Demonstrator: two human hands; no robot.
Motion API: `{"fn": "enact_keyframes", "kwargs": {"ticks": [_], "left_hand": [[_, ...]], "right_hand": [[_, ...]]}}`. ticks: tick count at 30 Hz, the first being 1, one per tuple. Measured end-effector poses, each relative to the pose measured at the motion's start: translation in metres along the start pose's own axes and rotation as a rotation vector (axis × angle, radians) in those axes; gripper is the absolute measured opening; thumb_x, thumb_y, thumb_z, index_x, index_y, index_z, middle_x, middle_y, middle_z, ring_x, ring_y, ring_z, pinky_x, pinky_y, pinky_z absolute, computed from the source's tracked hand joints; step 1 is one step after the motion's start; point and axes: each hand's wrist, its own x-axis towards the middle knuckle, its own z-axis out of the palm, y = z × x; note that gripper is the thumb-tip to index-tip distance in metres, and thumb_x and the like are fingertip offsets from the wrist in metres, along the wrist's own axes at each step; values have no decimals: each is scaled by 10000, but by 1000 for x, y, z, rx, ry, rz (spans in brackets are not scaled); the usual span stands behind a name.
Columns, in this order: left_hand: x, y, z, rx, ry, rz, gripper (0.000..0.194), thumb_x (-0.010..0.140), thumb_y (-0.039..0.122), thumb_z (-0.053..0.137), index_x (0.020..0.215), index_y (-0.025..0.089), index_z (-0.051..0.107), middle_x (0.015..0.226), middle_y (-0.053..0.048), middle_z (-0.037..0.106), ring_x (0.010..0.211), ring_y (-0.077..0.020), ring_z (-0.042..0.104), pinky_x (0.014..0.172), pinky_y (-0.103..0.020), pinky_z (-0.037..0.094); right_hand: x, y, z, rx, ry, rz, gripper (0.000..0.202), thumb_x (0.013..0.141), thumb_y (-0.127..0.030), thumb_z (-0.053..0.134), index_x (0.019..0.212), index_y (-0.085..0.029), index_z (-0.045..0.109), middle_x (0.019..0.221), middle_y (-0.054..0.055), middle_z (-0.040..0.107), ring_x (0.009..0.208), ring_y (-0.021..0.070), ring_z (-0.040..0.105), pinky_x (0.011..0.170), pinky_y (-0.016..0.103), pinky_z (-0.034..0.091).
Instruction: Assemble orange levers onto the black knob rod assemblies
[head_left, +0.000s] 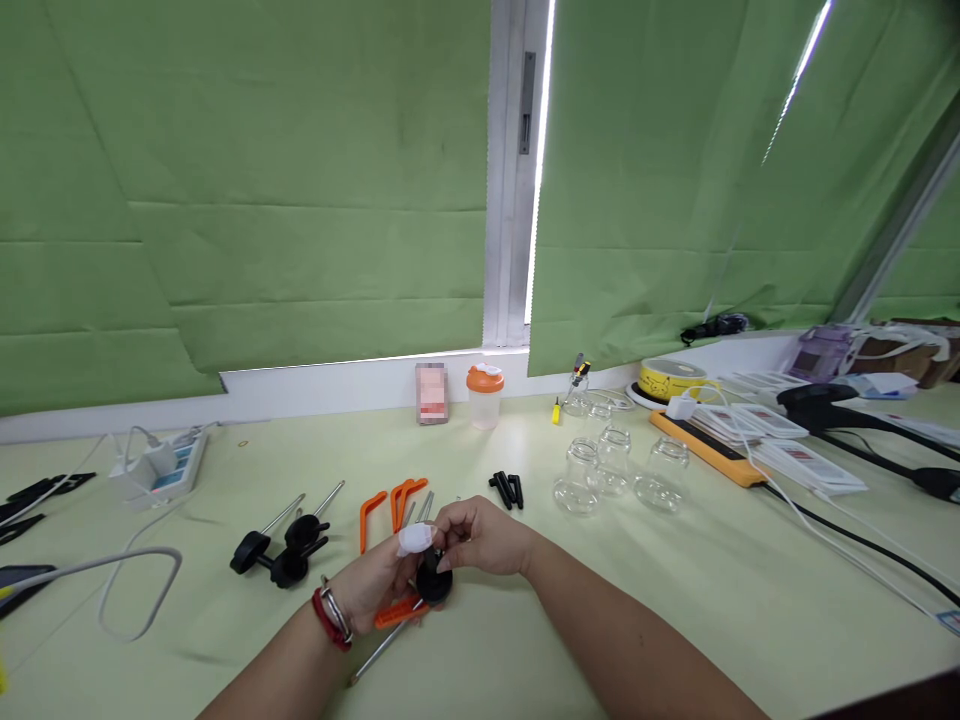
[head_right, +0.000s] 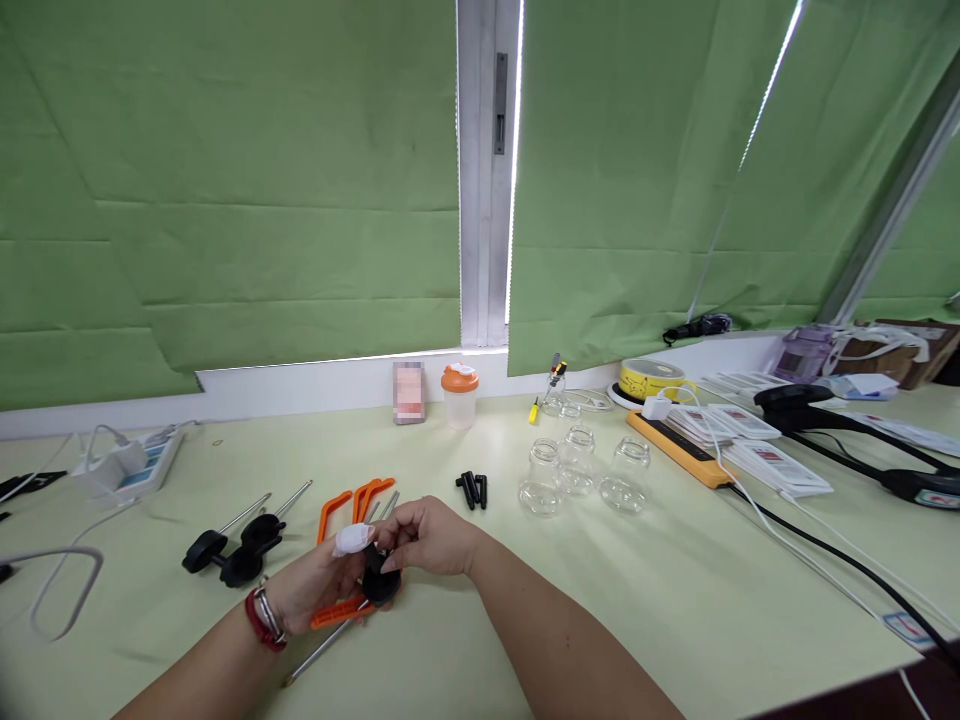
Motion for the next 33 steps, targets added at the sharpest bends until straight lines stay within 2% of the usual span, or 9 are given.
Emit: {"fn": "enact_keyframes", "kwargs": {"ticks": [9, 15, 18, 23, 33], "left_hand": [[-1, 4, 4, -5, -8, 1, 313, 798, 513, 473, 897, 221, 528, 779, -64, 640, 665, -225, 593, 528, -289, 351], [-1, 2, 1, 9, 4, -13, 391, 799, 564, 444, 912, 204, 548, 798, -78, 625, 698, -248, 595, 571, -322, 355], [0, -1, -1, 6, -3, 2, 390, 797, 559, 443, 933, 206, 539, 798, -61, 615, 701, -238, 595, 591, -329, 363], [0, 0, -1, 10, -7, -3, 370, 789, 559, 448, 916, 219, 521, 795, -49, 610, 706, -238, 592, 641, -366, 390], [0, 0, 0, 8, -24, -1, 341, 826, 529, 416, 924, 219, 519, 801, -55, 628, 709, -234, 604, 559, -300, 362]], "right_hand": [[0, 1, 0, 19, 17, 38, 299, 513, -226, 820, 702, -138, 605, 628, -47, 548, 551, 63, 448, 569, 221, 397], [1, 6, -2, -30, -4, -29, 304, 541, -232, 812, 790, -149, 660, 727, -31, 568, 598, 67, 468, 601, 224, 403], [1, 7, -3, -55, -9, -59, 276, 560, -250, 806, 771, -148, 660, 770, -17, 575, 609, 72, 480, 601, 227, 409], [1, 4, -1, -25, -1, -22, 296, 535, -276, 820, 731, -147, 639, 690, -38, 541, 591, 72, 470, 611, 232, 418], [1, 5, -1, 18, 2, 20, 344, 509, -288, 834, 724, -147, 606, 631, -53, 532, 559, 63, 453, 595, 223, 422]]}}
